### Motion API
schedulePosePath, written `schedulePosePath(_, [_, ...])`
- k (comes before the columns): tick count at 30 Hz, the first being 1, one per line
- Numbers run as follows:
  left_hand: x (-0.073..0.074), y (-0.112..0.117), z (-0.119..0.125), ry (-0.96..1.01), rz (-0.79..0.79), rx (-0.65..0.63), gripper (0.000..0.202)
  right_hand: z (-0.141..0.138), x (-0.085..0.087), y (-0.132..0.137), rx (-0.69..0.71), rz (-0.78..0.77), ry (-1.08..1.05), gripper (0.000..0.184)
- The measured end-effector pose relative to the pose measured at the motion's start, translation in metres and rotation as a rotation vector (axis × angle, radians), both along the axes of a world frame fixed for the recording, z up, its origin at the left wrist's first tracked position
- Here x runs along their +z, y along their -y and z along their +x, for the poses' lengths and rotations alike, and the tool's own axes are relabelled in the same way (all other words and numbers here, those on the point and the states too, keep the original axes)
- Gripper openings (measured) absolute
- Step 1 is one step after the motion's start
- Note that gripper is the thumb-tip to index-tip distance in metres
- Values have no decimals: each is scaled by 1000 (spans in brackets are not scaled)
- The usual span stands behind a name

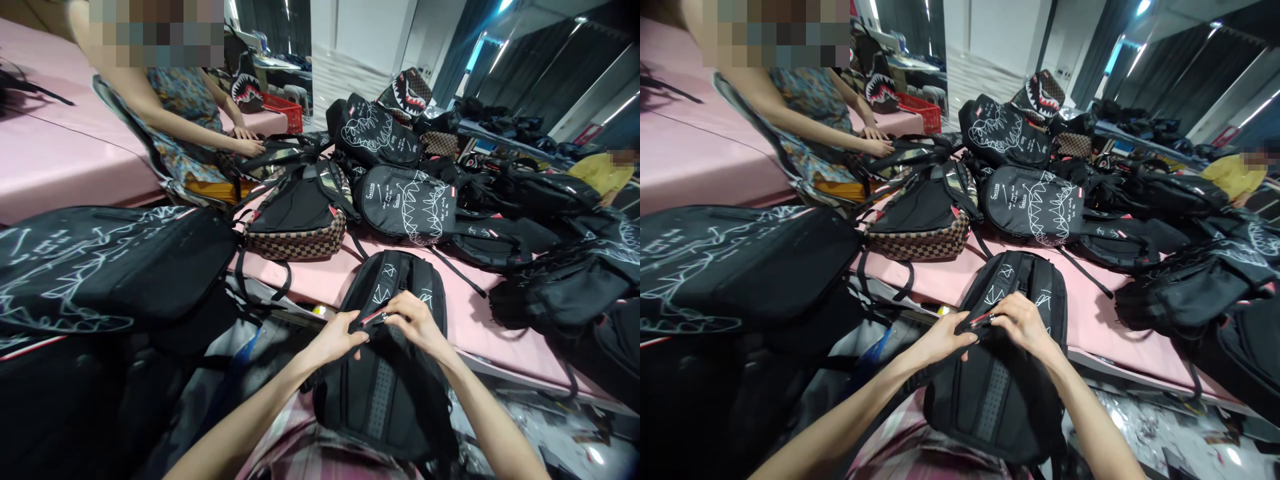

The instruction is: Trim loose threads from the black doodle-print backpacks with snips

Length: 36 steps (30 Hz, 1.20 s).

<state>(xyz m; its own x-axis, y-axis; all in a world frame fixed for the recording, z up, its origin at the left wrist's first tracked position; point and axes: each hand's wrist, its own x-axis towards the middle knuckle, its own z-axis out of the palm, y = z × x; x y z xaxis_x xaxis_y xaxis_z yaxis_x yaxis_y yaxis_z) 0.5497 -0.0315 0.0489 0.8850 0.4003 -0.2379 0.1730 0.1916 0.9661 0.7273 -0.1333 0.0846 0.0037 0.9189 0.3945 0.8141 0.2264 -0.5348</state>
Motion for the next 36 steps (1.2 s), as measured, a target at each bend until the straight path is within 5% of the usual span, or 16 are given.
schedulePosePath(4, [15, 6, -2, 222, -316, -31, 43, -11, -3, 20, -354, 38, -171, 17])
schedulePosePath(9, [23, 27, 11, 333, -456, 77, 45, -53, -15, 51, -610, 281, 14, 18])
schedulePosePath(24, [23, 48, 23, 398, -506, 96, 45, -63, -27, 54, -710, 414, 422, 24])
schedulePosePath(32, [15, 48, 22, 340, -537, 88, 43, -57, -26, 63, -853, 454, -104, 11])
schedulePosePath(36, [13, 46, 21, 340, -579, 88, 41, -53, -29, 68, -653, 384, 4, 13])
